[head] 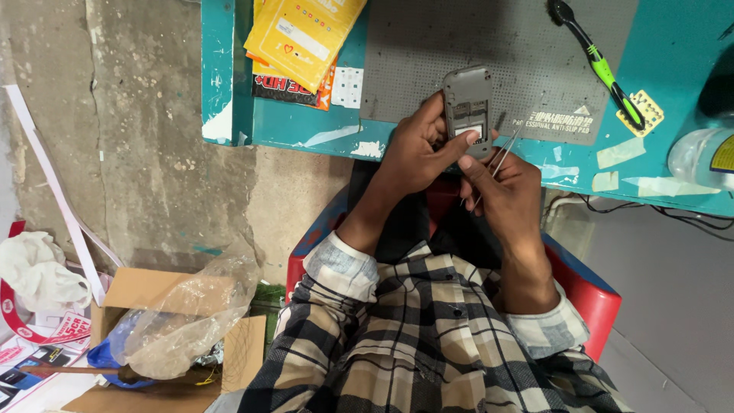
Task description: The person uses tweezers to manipulate small components inside the back cover of a mobile phone. They repeatedly adjust and reposition internal parts while holding the phone steady with the other hand.
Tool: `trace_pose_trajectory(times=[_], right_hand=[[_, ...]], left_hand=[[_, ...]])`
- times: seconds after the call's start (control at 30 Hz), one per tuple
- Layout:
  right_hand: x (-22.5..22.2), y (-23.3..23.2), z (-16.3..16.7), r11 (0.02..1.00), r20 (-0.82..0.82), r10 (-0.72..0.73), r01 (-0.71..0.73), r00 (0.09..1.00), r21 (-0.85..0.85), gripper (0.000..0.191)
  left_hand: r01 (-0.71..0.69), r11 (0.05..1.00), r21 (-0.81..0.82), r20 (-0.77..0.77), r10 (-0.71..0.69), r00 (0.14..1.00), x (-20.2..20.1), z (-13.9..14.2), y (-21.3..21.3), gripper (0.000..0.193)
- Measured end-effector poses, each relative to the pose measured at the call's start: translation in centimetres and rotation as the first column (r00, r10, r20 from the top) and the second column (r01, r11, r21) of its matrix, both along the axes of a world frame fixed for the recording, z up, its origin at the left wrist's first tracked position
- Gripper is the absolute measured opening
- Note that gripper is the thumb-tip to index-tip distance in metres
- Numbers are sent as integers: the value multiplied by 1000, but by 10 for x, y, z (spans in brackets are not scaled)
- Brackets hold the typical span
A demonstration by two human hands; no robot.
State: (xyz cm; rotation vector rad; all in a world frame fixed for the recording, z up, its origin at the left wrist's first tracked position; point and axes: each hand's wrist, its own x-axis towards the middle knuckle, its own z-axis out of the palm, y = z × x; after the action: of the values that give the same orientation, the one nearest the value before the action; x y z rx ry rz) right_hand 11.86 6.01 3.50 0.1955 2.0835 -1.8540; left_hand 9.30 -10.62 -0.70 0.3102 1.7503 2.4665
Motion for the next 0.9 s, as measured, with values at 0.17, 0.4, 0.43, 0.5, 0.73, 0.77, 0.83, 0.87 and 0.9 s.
trace_pose_trajectory(times=[0.17, 0.4, 0.43, 0.5, 0.73, 0.77, 0.83, 0.87, 0.9], right_hand=[[1, 1, -2, 1000, -17, 12, -12, 1000, 5, 23], [0, 4, -3, 999, 18, 23, -22, 1000, -25, 27], [-1, 4, -3, 999, 23, 22, -21, 999, -27, 25], [-1, 4, -3, 999, 34, 18, -17, 999, -28, 21], [-2, 8, -7, 997, 40, 38, -35, 998, -64, 21], [-3, 10, -8, 997, 72, 25, -19, 997, -77, 18], [-5, 12, -10, 994, 104, 15, -4, 994, -106, 16], [-6, 14, -10, 992, 105, 17, -4, 994, -123, 17], [-6, 16, -11, 990, 108, 19, -4, 994, -138, 17]], left_hand=[[-12, 1000, -8, 15, 12, 1000, 1, 0, 2, 38], [0, 1000, 0, 6, 0, 1000, 1, -3, 3, 40], [1, 1000, -1, 1, -1, 1000, 0, -3, 2, 41], [4, 1000, 0, -7, -4, 1000, 1, -3, 2, 43], [-26, 999, 48, 58, 23, 998, 2, -3, 5, 41], [-30, 997, 66, 83, 24, 996, 2, -4, 5, 41], [-40, 996, 76, 106, 32, 994, 1, -5, 5, 40], [-46, 997, 69, 107, 39, 994, 1, -5, 5, 41], [-52, 997, 62, 108, 45, 993, 1, -6, 5, 41]])
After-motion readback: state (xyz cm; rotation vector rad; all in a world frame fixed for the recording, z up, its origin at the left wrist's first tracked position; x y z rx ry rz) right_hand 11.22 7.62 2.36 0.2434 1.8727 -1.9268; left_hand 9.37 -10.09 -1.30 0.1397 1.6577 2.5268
